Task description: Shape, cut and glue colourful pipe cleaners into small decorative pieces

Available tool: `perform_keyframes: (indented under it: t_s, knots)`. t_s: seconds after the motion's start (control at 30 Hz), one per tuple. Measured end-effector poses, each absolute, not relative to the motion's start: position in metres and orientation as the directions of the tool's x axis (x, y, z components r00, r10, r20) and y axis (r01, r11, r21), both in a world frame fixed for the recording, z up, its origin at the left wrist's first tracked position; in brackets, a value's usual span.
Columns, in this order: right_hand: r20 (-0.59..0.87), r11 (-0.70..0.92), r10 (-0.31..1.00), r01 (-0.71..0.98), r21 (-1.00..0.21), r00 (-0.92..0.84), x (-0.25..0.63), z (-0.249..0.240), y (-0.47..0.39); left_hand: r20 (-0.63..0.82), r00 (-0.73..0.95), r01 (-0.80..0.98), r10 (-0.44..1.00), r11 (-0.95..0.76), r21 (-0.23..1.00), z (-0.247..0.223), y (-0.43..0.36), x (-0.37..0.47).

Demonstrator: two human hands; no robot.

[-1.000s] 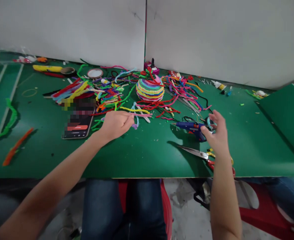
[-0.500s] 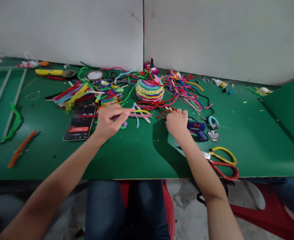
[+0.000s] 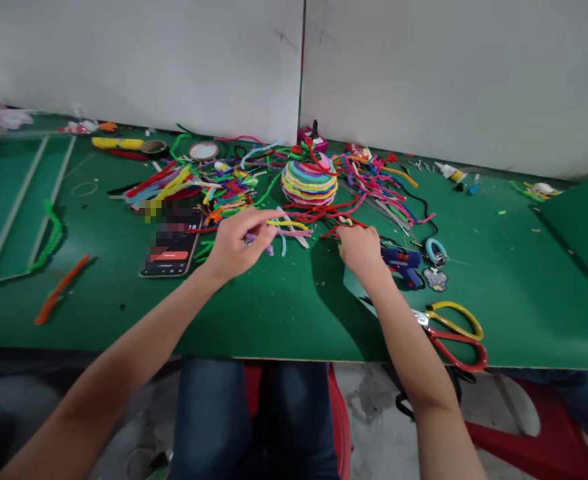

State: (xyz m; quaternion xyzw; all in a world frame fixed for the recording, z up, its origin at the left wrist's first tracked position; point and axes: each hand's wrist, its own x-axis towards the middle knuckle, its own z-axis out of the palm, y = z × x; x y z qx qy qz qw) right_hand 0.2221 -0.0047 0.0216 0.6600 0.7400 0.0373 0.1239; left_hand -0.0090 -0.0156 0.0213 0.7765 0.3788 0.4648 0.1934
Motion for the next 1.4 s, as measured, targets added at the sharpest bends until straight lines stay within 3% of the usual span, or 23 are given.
perform_keyframes:
  t_s: [0.13, 0.33, 0.6, 0.77, 0.83, 0.93, 1.03, 1.1, 1.23, 1.4]
  knots:
    - [-0.127, 0.176, 0.980, 0.968, 0.177, -0.154, 0.224, 0.021, -0.002, 0.449, 0.281, 0.414, 0.848, -0.529, 0.741, 0.016, -0.011, -0.008]
    - [-0.092, 0.120, 0.989, 0.989, 0.088, -0.112, 0.233, 0.037, -0.006, 0.456, 0.292, 0.354, 0.841, -0.538, 0.765, 0.011, -0.007, -0.005]
    - [-0.135, 0.179, 0.977, 0.978, 0.106, -0.164, 0.227, 0.022, -0.002, 0.386, 0.341, 0.280, 0.857, -0.485, 0.828, 0.016, -0.012, -0.002]
    - [-0.079, 0.207, 0.977, 0.974, 0.096, -0.200, 0.223, 0.013, -0.001, 0.354, 0.379, 0.269, 0.855, -0.468, 0.842, 0.017, -0.014, -0.003]
    - [-0.003, 0.225, 0.974, 0.974, 0.009, -0.225, 0.222, 0.014, -0.004, 0.350, 0.394, 0.258, 0.850, -0.467, 0.846, 0.018, -0.015, -0.002]
    - [0.222, 0.291, 0.948, 0.900, -0.324, -0.226, 0.217, 0.018, -0.014, 0.354, 0.379, 0.256, 0.855, -0.465, 0.847, 0.020, -0.017, -0.001]
    - [0.405, 0.368, 0.909, 0.649, -0.666, -0.100, 0.206, 0.020, -0.027, 0.356, 0.353, 0.262, 0.865, -0.457, 0.850, 0.023, -0.018, 0.000]
    - [0.427, 0.380, 0.904, 0.497, -0.780, -0.020, 0.197, 0.020, -0.035, 0.366, 0.353, 0.252, 0.861, -0.464, 0.849, 0.024, -0.019, 0.001]
    - [0.424, 0.388, 0.906, 0.394, -0.833, 0.003, 0.185, 0.017, -0.047, 0.377, 0.365, 0.230, 0.851, -0.475, 0.849, 0.025, -0.020, 0.002]
    - [0.554, 0.508, 0.830, 0.500, -0.701, -0.067, 0.183, 0.007, -0.051, 0.257, 0.364, 0.244, 0.895, -0.358, 0.901, 0.024, -0.020, 0.004]
